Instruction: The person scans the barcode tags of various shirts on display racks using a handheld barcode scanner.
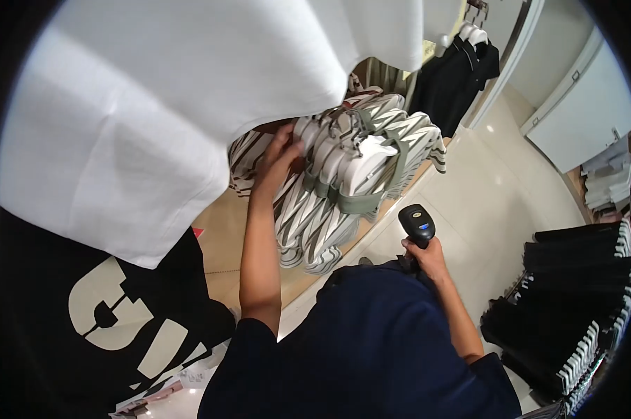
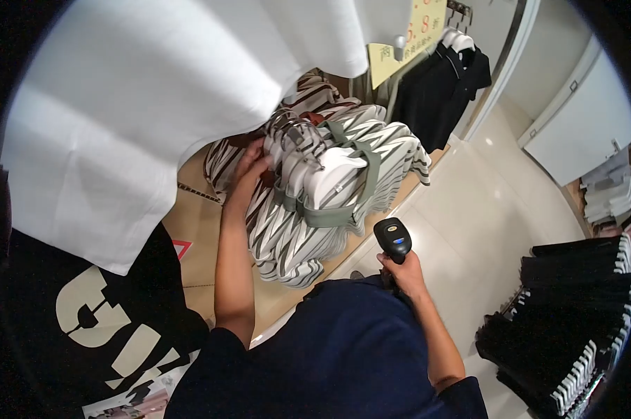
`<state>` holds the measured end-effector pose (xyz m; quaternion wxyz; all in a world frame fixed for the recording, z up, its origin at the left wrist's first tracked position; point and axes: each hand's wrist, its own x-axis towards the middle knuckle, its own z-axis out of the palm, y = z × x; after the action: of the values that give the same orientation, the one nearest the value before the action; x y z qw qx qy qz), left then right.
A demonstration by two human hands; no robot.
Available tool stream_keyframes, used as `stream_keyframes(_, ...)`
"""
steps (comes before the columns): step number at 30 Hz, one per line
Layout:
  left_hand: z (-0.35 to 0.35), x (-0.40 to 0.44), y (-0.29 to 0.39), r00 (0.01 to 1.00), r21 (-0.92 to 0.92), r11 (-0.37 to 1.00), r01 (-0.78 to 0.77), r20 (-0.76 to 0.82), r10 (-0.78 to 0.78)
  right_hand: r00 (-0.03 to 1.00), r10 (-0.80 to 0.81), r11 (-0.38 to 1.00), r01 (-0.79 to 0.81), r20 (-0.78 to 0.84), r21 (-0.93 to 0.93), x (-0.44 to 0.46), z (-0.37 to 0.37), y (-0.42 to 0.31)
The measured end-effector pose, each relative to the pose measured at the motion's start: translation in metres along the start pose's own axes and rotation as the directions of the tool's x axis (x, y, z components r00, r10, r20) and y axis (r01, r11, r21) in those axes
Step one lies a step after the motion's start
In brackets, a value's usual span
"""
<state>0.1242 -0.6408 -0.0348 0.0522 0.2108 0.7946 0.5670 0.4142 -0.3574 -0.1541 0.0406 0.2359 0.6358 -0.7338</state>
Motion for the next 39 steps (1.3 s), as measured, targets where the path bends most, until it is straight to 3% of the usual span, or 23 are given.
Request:
stream_keyframes(2,0.008,-0.004,-0.003,0.996,0.179,0.981,-0.079,-0.021,0.084,0.999,0.02,1.0,-0.019,0.041,-0.019,0.0,0.005,0.0)
stream_keyframes(3,0.011,-0.008,0.02,0.998,0.171,0.984,-0.054,-0.02,0.058,0.999,0.012,1.0,-0.011,0.052,-0.026,0.001,0.007,0.0)
stream_keyframes(6,0.017,-0.003,0.014,0.952,0.412,0.884,-0.219,-0.11,0.287,0.999,-0.006,0.997,0.009,0.04,-0.077,0.001,0.008,0.001)
stream_keyframes(9,0.018,0.008,0.005,0.929,0.55,0.799,-0.244,-0.104,0.356,0.999,0.007,0.999,-0.005,0.038,-0.049,0.0,0.007,0.001)
stream_keyframes(12,0.023,0.017,0.007,0.922,0.459,0.847,-0.266,-0.136,0.364,1.0,-0.011,1.0,0.011,-0.006,-0.02,-0.003,0.009,0.003)
stream_keyframes(14,0.018,0.022,0.017,0.864,0.313,0.875,-0.369,-0.232,0.447,0.999,-0.024,0.999,0.022,-0.032,-0.039,-0.003,0.006,0.004)
stream_keyframes(16,-0.005,0.039,0.004,0.932,0.227,0.945,-0.235,-0.224,0.285,0.998,-0.009,1.0,0.008,-0.057,-0.03,-0.01,0.003,0.012)
stream_keyframes(22,-0.049,0.096,-0.068,0.952,0.47,0.85,-0.237,-0.062,0.3,0.993,0.0,1.0,0.002,-0.122,0.024,-0.011,-0.005,0.022)
stream_keyframes(23,-0.048,0.097,-0.074,0.945,0.414,0.874,-0.254,-0.085,0.315,0.992,0.003,1.0,-0.001,-0.126,0.018,-0.012,-0.006,0.019)
stream_keyframes(26,-0.037,0.086,-0.052,0.966,0.539,0.831,-0.139,-0.11,0.233,0.991,0.002,1.0,-0.001,-0.134,0.009,-0.01,-0.008,0.021)
stream_keyframes(29,-0.009,0.051,-0.012,0.924,0.661,0.744,-0.093,-0.221,0.311,0.99,-0.02,0.999,0.024,-0.143,0.023,-0.007,-0.012,0.028)
stream_keyframes(32,0.029,0.0,0.027,0.84,0.568,0.771,-0.289,-0.236,0.489,0.985,-0.017,0.999,0.022,-0.174,0.024,-0.007,-0.013,0.032)
stream_keyframes(35,0.037,-0.017,-0.007,0.998,0.188,0.981,-0.055,-0.016,0.059,0.985,-0.001,1.0,0.005,-0.174,0.019,-0.005,-0.005,0.026)
stream_keyframes(39,0.021,-0.022,0.016,0.981,-0.204,0.978,0.036,0.192,0.004,0.997,0.001,1.0,-0.002,-0.081,-0.012,0.005,0.006,0.019)
